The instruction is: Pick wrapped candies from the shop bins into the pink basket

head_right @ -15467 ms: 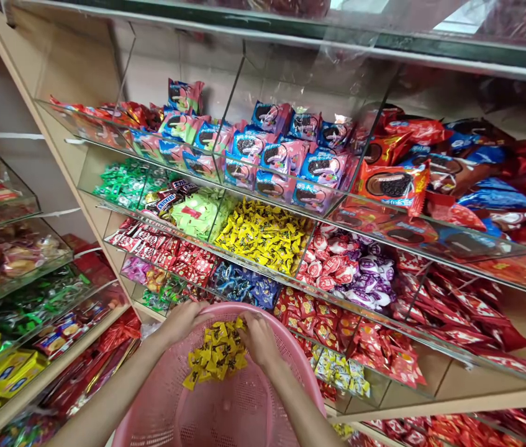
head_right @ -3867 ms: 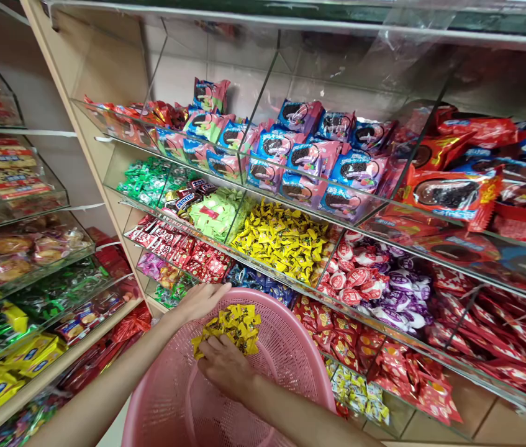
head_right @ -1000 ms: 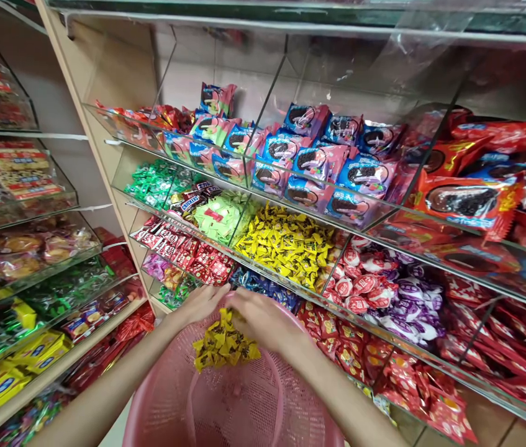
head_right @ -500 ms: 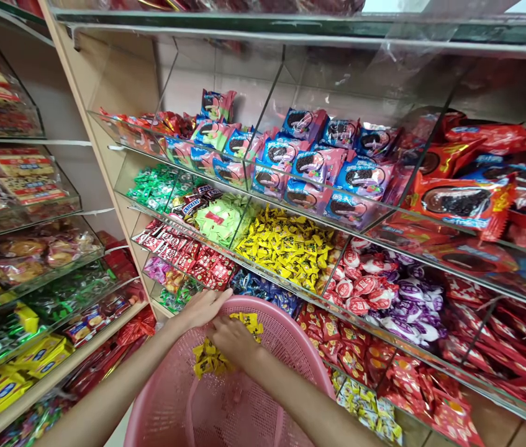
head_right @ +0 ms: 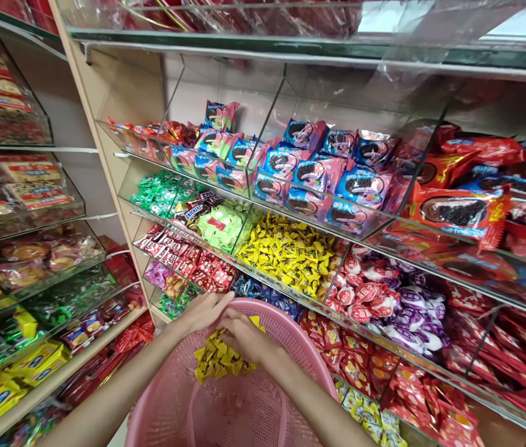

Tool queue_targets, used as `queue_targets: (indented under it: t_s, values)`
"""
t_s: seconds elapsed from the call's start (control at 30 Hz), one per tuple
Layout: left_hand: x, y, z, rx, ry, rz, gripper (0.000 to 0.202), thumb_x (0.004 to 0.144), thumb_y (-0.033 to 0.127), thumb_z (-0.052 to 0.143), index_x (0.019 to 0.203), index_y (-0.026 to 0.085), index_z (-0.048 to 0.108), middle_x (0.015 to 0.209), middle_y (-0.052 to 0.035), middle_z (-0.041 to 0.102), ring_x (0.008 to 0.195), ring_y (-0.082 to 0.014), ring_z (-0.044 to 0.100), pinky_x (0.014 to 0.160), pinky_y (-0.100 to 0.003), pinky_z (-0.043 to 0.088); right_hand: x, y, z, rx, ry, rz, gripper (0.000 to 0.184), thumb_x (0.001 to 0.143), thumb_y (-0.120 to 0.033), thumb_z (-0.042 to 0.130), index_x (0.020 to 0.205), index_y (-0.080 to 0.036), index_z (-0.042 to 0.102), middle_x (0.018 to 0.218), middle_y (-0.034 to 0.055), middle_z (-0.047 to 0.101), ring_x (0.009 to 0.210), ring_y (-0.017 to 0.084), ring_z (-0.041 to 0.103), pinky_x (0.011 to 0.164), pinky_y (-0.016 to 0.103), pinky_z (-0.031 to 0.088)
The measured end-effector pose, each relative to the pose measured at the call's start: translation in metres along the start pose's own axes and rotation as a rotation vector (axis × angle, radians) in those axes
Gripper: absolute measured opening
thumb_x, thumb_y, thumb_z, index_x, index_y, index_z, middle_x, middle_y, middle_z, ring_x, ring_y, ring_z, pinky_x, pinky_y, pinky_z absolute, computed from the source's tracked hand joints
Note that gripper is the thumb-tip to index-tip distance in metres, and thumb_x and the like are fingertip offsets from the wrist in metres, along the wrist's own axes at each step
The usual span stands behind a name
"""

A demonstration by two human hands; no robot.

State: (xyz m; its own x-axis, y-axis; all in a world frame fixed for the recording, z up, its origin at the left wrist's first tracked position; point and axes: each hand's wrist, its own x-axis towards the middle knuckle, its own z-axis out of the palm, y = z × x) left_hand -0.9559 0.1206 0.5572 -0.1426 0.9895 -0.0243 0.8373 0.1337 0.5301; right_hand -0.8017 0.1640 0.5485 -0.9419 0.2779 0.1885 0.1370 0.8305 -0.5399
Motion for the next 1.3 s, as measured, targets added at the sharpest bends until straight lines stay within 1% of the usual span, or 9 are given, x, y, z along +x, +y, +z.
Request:
queue_targets:
  t_s: [0.23,0.43,0.53,0.67,0.8,0.9,1.0,1.1,1.3]
  values:
    - [-0.001,0.000,0.002,0.000,0.003,0.003,0.073,0.081,0.065,0.007,0.078,0.021,0.065,0.074,-0.0080,0.068,0.078,-0.0247,0.063,0.061,-0.027,0.038,0.000,-0.001,0.022,-0.187,-0.122,0.027,0.017,0.082,-0.014,0.049,0.091,-0.019,0.062,0.097,0.0050,0.059,0.092,0.018,0.055,0.081,0.030,0.044]
    - [-0.001,-0.003,0.004,-0.013,0.002,0.013,0.072,0.081,0.066,0.008,0.080,0.022,0.066,0.079,-0.0084,0.069,0.083,-0.0255,0.063,0.065,-0.028,0.040,-0.001,-0.012,0.020,-0.389,-0.082,0.062,0.017,0.083,-0.021,0.051,0.098,-0.019,0.060,0.110,0.0085,0.055,0.105,0.023,0.050,0.088,0.036,0.041]
    - [-0.002,-0.005,0.004,-0.021,-0.005,0.019,0.072,0.081,0.066,0.009,0.078,0.022,0.066,0.078,-0.0077,0.069,0.080,-0.0244,0.063,0.064,-0.028,0.040,-0.002,-0.025,-0.001,-0.402,-0.061,0.032,0.018,0.085,-0.025,0.050,0.099,-0.020,0.058,0.108,0.0072,0.056,0.099,0.021,0.052,0.083,0.033,0.043]
    - [-0.004,-0.002,0.003,-0.013,-0.022,0.021,0.075,0.081,0.064,0.005,0.082,0.022,0.066,0.078,-0.0086,0.069,0.080,-0.0256,0.063,0.063,-0.028,0.039,0.002,-0.037,-0.056,-0.383,0.117,0.001,0.020,0.091,-0.028,0.039,0.092,-0.019,0.058,0.092,0.0047,0.058,0.085,0.016,0.054,0.077,0.028,0.043]
    - [-0.006,0.002,0.001,-0.010,-0.035,-0.012,0.076,0.081,0.065,0.005,0.088,0.022,0.067,0.082,-0.0093,0.069,0.084,-0.0265,0.063,0.065,-0.028,0.039,0.017,-0.021,-0.120,-0.458,0.366,0.093,0.020,0.091,-0.026,0.038,0.093,-0.019,0.056,0.090,0.0050,0.056,0.083,0.015,0.052,0.074,0.027,0.042]
    - [-0.007,0.003,0.002,-0.013,-0.031,-0.017,0.075,0.082,0.064,0.006,0.086,0.022,0.067,0.082,-0.0089,0.069,0.084,-0.0254,0.063,0.065,-0.028,0.039,0.031,0.001,-0.149,-0.594,0.312,0.109,0.033,0.083,-0.013,0.045,0.115,-0.019,0.048,0.110,0.0076,0.051,0.097,0.018,0.049,0.083,0.032,0.040]
    - [-0.007,0.001,0.003,-0.012,-0.025,-0.026,0.074,0.082,0.063,0.007,0.086,0.022,0.068,0.081,-0.0089,0.069,0.083,-0.0249,0.063,0.065,-0.027,0.038,0.046,0.015,-0.155,-0.711,0.145,0.108,0.050,0.076,-0.004,0.046,0.123,-0.022,0.044,0.121,0.0070,0.046,0.102,0.019,0.045,0.086,0.035,0.038]
    - [-0.007,-0.001,0.004,-0.018,-0.016,-0.027,0.072,0.082,0.063,0.007,0.088,0.023,0.067,0.084,-0.0089,0.069,0.084,-0.0248,0.062,0.067,-0.028,0.038,0.057,0.018,-0.150,-0.761,0.050,0.097,0.045,0.077,-0.005,0.045,0.119,-0.021,0.050,0.116,0.0072,0.051,0.098,0.019,0.046,0.083,0.034,0.038]
    - [-0.007,-0.005,0.002,0.007,-0.008,-0.038,0.075,0.081,0.065,0.004,0.075,0.022,0.065,0.077,-0.0099,0.069,0.081,-0.0267,0.063,0.066,-0.029,0.038,0.060,0.023,-0.146,-0.757,0.072,0.078,0.029,0.081,-0.011,0.049,0.108,-0.018,0.056,0.101,0.0077,0.058,0.093,0.019,0.048,0.080,0.032,0.038]
